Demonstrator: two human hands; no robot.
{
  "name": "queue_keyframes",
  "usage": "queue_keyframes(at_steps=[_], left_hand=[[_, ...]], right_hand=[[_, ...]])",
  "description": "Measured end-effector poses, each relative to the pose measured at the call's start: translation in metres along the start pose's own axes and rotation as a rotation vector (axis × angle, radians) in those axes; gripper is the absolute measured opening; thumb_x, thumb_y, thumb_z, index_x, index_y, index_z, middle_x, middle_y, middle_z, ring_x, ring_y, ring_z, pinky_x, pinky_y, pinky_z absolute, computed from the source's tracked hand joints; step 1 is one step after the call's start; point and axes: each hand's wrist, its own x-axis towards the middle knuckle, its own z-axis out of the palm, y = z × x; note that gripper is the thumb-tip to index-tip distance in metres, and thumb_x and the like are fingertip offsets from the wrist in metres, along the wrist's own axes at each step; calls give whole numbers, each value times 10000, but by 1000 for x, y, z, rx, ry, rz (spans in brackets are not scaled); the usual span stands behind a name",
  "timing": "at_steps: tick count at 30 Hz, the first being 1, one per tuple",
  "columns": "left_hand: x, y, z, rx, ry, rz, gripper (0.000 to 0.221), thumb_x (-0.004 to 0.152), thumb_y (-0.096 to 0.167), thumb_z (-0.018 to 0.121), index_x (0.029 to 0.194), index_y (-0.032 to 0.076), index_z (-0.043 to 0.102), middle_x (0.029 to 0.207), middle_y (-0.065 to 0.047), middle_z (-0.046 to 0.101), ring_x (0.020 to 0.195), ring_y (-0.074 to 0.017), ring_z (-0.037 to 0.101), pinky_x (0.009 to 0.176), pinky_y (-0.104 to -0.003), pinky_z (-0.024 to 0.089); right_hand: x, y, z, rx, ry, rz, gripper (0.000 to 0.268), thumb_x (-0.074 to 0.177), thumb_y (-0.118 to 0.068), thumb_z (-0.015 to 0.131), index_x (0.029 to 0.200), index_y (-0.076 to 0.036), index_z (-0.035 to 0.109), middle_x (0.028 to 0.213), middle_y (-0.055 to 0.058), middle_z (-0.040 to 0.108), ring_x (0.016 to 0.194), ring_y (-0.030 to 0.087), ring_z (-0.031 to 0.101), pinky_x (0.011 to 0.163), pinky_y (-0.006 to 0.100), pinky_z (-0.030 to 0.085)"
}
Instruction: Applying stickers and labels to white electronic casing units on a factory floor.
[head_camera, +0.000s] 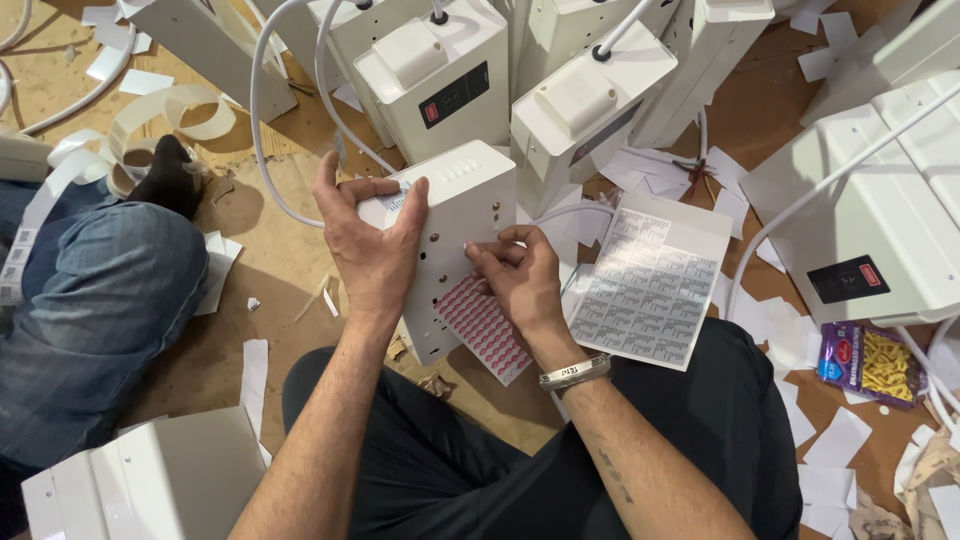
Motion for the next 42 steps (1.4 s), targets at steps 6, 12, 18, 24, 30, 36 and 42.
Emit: queue_keyframes(at_steps=[6,12,18,24,30,36,42], left_hand=[[-3,3,-2,-21,3,18,839,933,193,801,1543,-38,273,1029,-116,711,1026,-214,711,1019,-379,532],[-5,0,-2,-24,8,23,863,927,185,788,1551,-49,240,1013,-107,715,1027,-208,710,1036,-385,515],[-7,0,-10,-14,22,-9,879,938,183,775,1574,-43,211,1023,-97,713,1050,-204,700,1059,-382,499],[-19,10,-14,-39,27,-25,882,915,191,765,1578,-24,225,1022,-91,699,1030,-200,685,1013,-369,518],[-21,-16,-17,27,29,46,905,960,194,779,1583,-49,169,1050,-102,701,1092,-212,678,1107,-409,467],[-23,-1,-16,-29,48,-24,874,923,216,778,1564,-21,234,1032,-82,711,1053,-193,690,1052,-385,508],[-21,4,-16,11,55,-37,899,899,214,795,1569,-4,236,1021,-68,720,1037,-194,699,1067,-381,496]], right_hand=[[0,-16,-4,-64,-30,-1,470,853,-110,801,1164,36,481,831,140,749,646,140,690,532,260,556],[1,-15,-12,-279,22,103,564,792,-231,882,1136,44,530,738,125,703,600,168,664,507,277,535],[-1,6,-25,-418,20,-19,556,743,-274,889,1086,24,568,806,93,732,691,121,718,583,250,591],[-6,-16,-9,-414,61,-45,497,774,-303,898,1023,19,613,810,84,715,701,137,695,611,249,586],[-19,31,-51,-952,-201,-136,403,900,-391,775,1111,-72,649,905,30,744,746,157,719,712,304,589],[-46,12,-31,-1154,-22,-564,829,601,-402,960,1126,84,541,1039,254,630,903,421,665,806,481,571],[-22,75,-77,-1132,-356,274,770,724,-334,924,1248,38,501,1062,213,698,949,325,730,866,407,594]])
